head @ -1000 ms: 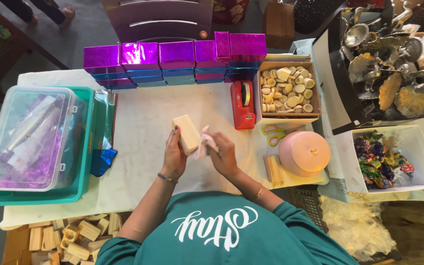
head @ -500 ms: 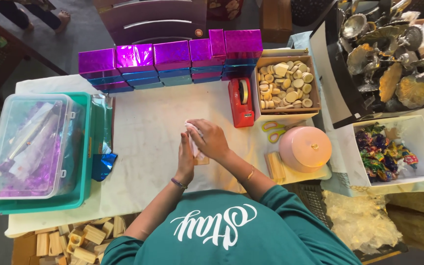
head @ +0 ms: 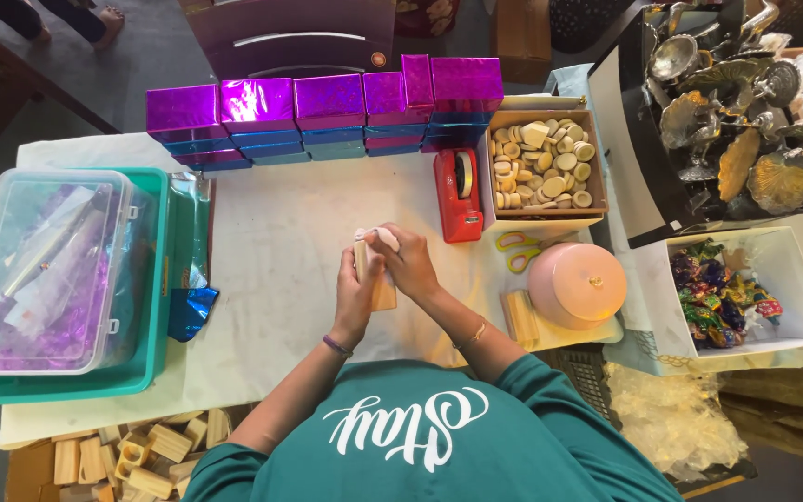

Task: The person picks up a small wooden block from a box and wipes it thoroughly with a white cloth. They rotate the block to clean all sides and edges before placing it on the table.

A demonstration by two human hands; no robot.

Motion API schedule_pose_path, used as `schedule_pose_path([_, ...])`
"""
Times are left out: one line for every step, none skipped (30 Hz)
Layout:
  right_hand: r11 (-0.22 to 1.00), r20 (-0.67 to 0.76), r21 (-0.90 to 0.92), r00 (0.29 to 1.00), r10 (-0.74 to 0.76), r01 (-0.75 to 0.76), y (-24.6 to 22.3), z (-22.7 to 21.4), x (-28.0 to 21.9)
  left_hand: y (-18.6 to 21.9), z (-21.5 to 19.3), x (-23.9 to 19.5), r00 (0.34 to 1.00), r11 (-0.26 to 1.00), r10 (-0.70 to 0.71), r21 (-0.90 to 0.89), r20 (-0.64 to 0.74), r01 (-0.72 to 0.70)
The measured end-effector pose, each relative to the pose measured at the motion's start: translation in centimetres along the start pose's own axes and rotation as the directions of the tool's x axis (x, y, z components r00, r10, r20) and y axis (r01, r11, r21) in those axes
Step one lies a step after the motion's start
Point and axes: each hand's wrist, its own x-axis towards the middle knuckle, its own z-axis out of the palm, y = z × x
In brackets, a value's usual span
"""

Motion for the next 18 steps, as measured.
schedule_pose_path([0.994, -0.005, 0.092, 0.998, 0.065, -0.064, 1.0, 0.5, -0.1, 0.0, 0.1, 0.2, 1.000, 0.999, -0.006, 0.039, -0.011, 0.006])
schedule_pose_path([0.975, -0.006, 0.184, 0.992, 0.127, -0.124, 2.0, 0.9, 0.0, 0.1, 0.2, 0.5, 1.000, 0.997, -0.008, 0.079, -0.021, 0.009])
schedule_pose_path([0.976, -0.003, 0.183, 0.992, 0.125, -0.122, 2.0, 1.4, -0.5, -0.1, -0.1, 0.8, 1.000, 0.997, -0.005, 0.078, -0.024, 0.007])
schedule_pose_path([0.953, -0.011, 0.295, 0.997, 0.076, -0.070, 1.9, 2.0, -1.1, -0.3, -0.4, 1.0, 0.997, 1.000, -0.014, 0.013, -0.074, 0.015])
schedule_pose_path([0.915, -0.023, 0.402, 0.999, 0.030, -0.018, 1.9, 2.5, -1.6, -0.5, -0.7, 1.2, 0.992, 0.999, -0.025, -0.051, -0.122, 0.019])
schedule_pose_path([0.916, -0.019, 0.401, 0.999, 0.027, -0.017, 1.9, 3.0, -2.4, 0.1, -1.1, 1.3, 0.992, 0.998, -0.023, -0.053, -0.127, 0.016])
schedule_pose_path([0.918, 0.021, 0.397, 1.000, 0.000, -0.008, 1.9, 3.4, -3.2, 0.7, -1.5, 1.5, 0.987, 0.985, -0.032, -0.172, -0.157, 0.005])
schedule_pose_path([0.920, 0.062, 0.392, 0.998, -0.026, 0.000, 1.9, 3.8, -4.1, 1.3, -2.0, 1.6, 0.982, 0.958, -0.045, -0.288, -0.186, -0.011])
schedule_pose_path([0.920, 0.066, 0.392, 0.997, -0.029, 0.001, 2.1, 3.9, -4.0, 1.4, -2.2, 1.7, 0.981, 0.957, -0.043, -0.289, -0.190, -0.014])
schedule_pose_path([0.935, 0.095, 0.355, 0.994, -0.053, 0.016, 2.2, 4.1, -3.9, 1.5, -2.5, 1.9, 0.976, 0.960, -0.082, -0.279, -0.202, 0.023])
schedule_pose_path([0.947, 0.124, 0.318, 0.989, -0.076, 0.032, 2.3, 4.2, -3.8, 1.7, -2.8, 2.0, 0.970, 0.961, -0.120, -0.270, -0.213, 0.059])
schedule_pose_path([0.948, 0.127, 0.318, 0.989, -0.077, 0.032, 2.4, 4.2, -3.1, 0.8, -2.9, 2.0, 0.969, 0.961, -0.120, -0.271, -0.216, 0.058])
schedule_pose_path([0.943, 0.136, 0.330, 0.987, -0.081, 0.032, 2.5, 4.1, -2.3, -0.2, -3.0, 2.1, 0.965, 0.962, -0.146, -0.257, -0.217, 0.087])
schedule_pose_path([0.940, 0.143, 0.341, 0.986, -0.086, 0.032, 2.6, 4.0, -1.6, -1.1, -3.1, 2.1, 0.961, 0.963, -0.171, -0.244, -0.217, 0.117])
schedule_pose_path([0.940, 0.145, 0.340, 0.986, -0.086, 0.032, 2.7, 3.8, -0.7, -2.3, -3.1, 2.2, 0.961, 0.962, -0.171, -0.246, -0.218, 0.116])
schedule_pose_path([0.923, 0.160, 0.384, 0.985, -0.057, -0.009, 2.7, 3.7, 0.3, -3.6, -3.2, 2.2, 0.980, 0.959, -0.128, -0.271, -0.152, 0.083])
schedule_pose_path([0.903, 0.177, 0.427, 0.984, -0.028, -0.051, 2.8, 3.5, 1.2, -4.8, -3.3, 2.2, 0.993, 0.953, -0.081, -0.298, -0.086, 0.052])
schedule_pose_path([0.902, 0.177, 0.428, 0.984, -0.030, -0.049, 2.5, 3.4, 1.2, -3.0, -2.9, 2.3, 0.993, 0.953, -0.079, -0.297, -0.087, 0.050])
